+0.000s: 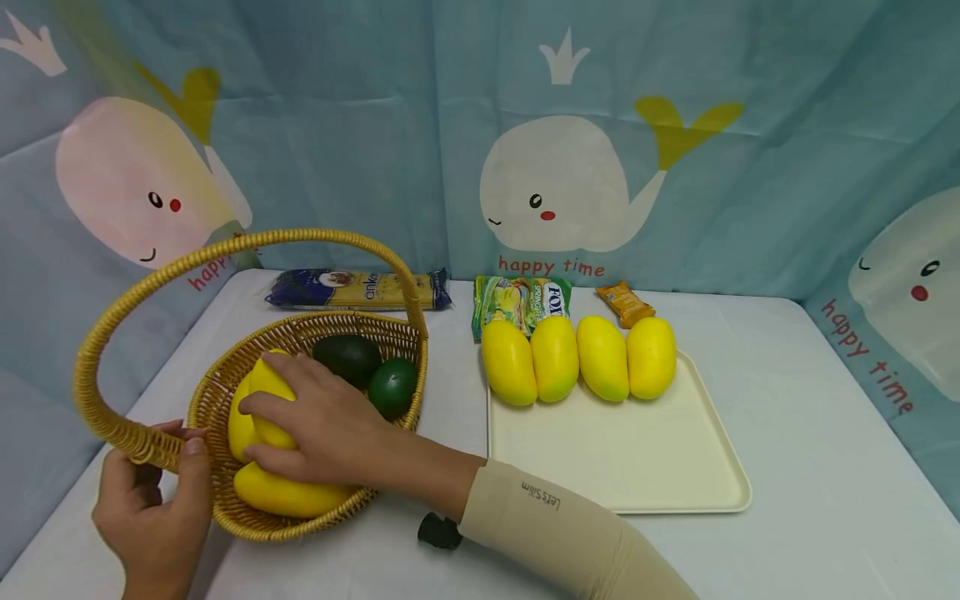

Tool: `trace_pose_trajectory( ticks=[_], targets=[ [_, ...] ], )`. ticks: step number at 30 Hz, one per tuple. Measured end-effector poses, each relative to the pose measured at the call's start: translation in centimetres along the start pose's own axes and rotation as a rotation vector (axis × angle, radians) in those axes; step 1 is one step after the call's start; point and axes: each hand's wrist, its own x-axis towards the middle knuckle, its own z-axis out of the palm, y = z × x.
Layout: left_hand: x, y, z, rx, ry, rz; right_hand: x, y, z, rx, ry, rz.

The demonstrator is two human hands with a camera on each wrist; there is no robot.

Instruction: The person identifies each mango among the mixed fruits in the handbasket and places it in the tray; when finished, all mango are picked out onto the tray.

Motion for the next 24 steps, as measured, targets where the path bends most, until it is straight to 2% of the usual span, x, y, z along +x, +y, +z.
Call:
trace_pose_trajectory(
  ticks=[11,18,24],
  targets=[
    [0.0,0.1,0.0,0.024,-0.004,-0.01,-0.1,0.1,-0.5,0.061,0.04,0.065],
    [-0.1,0.3,0.2,0.009,0.003,-0.018,-1.1,-0.1,-2.1,0.119,-0.059,0.141],
    [-0.2,-0.1,0.2,0.043,-0.001,-0.032,-2.3,0.1,-3.5,0.177,-0.128,0.195]
  ],
)
